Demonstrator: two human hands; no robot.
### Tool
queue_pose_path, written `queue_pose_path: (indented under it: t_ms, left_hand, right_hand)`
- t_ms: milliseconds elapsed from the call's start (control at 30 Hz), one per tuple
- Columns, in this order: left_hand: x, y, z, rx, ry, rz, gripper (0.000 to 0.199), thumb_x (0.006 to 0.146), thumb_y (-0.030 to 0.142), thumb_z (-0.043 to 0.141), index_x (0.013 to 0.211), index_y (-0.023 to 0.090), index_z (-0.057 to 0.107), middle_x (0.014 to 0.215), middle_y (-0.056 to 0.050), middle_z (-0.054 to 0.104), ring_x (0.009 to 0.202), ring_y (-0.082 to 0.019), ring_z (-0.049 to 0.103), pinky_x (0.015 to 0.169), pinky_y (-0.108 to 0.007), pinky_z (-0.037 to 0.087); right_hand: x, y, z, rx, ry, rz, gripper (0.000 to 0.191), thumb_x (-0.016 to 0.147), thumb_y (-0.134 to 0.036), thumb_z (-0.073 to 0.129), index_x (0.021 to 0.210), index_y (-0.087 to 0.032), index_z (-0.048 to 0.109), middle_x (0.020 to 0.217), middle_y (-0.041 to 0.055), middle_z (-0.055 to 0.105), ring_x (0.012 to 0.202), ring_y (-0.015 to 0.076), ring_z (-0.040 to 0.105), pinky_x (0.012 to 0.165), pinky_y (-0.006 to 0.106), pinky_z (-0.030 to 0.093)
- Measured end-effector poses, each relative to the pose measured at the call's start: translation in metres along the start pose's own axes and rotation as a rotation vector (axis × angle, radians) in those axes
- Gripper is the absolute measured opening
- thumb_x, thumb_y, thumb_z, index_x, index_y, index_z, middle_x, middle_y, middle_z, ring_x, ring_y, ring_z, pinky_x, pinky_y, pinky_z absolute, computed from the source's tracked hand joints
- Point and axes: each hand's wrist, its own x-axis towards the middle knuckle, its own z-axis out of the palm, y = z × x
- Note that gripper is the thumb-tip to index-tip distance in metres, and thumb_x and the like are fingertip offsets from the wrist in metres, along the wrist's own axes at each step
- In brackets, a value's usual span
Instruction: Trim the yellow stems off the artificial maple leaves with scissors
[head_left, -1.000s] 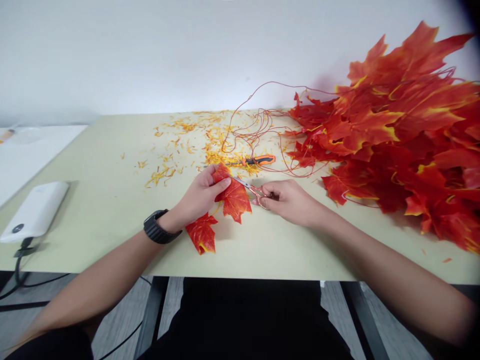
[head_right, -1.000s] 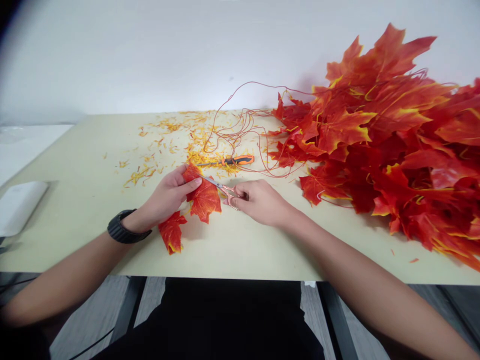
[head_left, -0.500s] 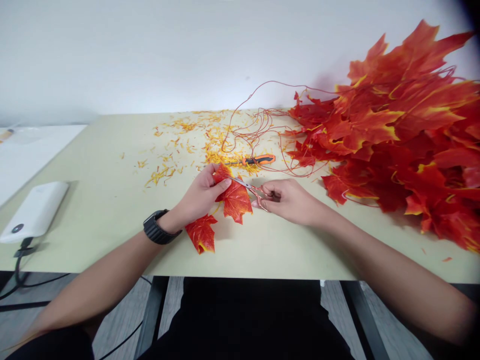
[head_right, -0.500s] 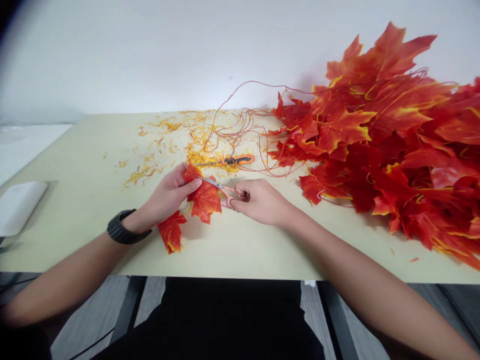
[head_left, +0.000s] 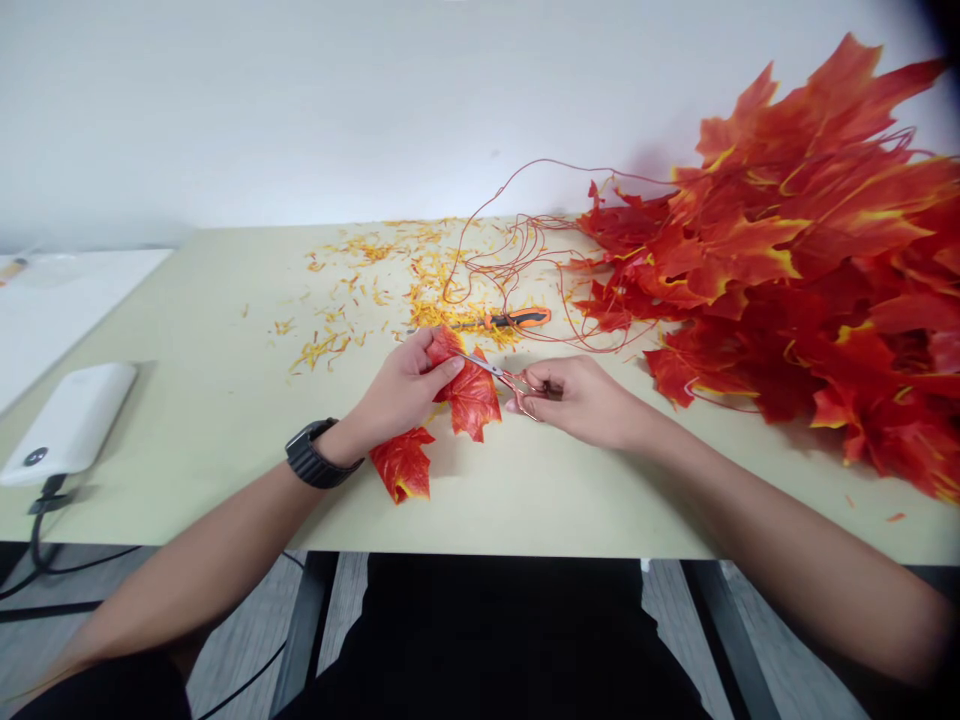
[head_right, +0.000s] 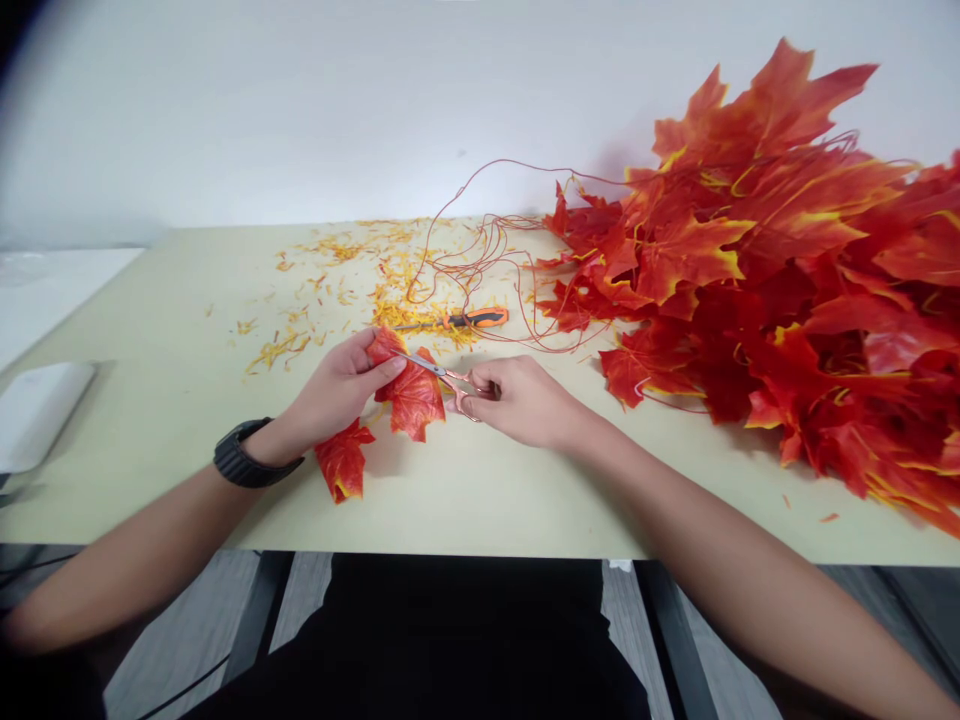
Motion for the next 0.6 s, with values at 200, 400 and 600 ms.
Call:
queue_pose_path:
  t_ms: [200, 400, 600]
  left_hand:
    - [0.0, 0.0031, -0.0025, 0.065, -0.043, -0.05, 0.035, 0.094, 0.044, 0.072, 0.076, 0.016, 0.063, 0.064, 0.001, 0.057, 0.058, -0.008, 0.047, 0.057, -0.024, 0.038]
    - [-0.0015, 0.0024, -0.0034, 0.056, -0.048, -0.108, 0.034, 0.092, 0.049, 0.076, 0.085, 0.016, 0.075, 0.077, -0.005, 0.071, 0.065, -0.012, 0.058, 0.06, -0.026, 0.045]
    - [-0.0011, -0.0027, -0.0048, 0.086, -0.05, -0.083, 0.036, 0.093, 0.05, 0.076, 0.087, 0.015, 0.077, 0.081, -0.006, 0.074, 0.068, -0.013, 0.06, 0.061, -0.025, 0.047]
  right_hand:
    - [-0.0002, -0.0011, -0.0012, 0.009, 0.0, 0.014, 0.045, 0.092, -0.045, 0.073, 0.067, -0.02, 0.045, 0.064, -0.003, 0.044, 0.061, 0.0101, 0.037, 0.057, 0.029, 0.025]
    - [0.0002, -0.0027, -0.002, -0.005, 0.001, 0.004, 0.044, 0.093, -0.047, 0.068, 0.067, -0.02, 0.045, 0.063, -0.0033, 0.041, 0.06, 0.0101, 0.035, 0.057, 0.029, 0.024]
    - [0.0003, -0.0025, -0.002, -0.013, -0.006, 0.008, 0.048, 0.093, -0.048, 0.071, 0.067, -0.02, 0.043, 0.063, -0.0034, 0.039, 0.061, 0.0102, 0.034, 0.057, 0.03, 0.023]
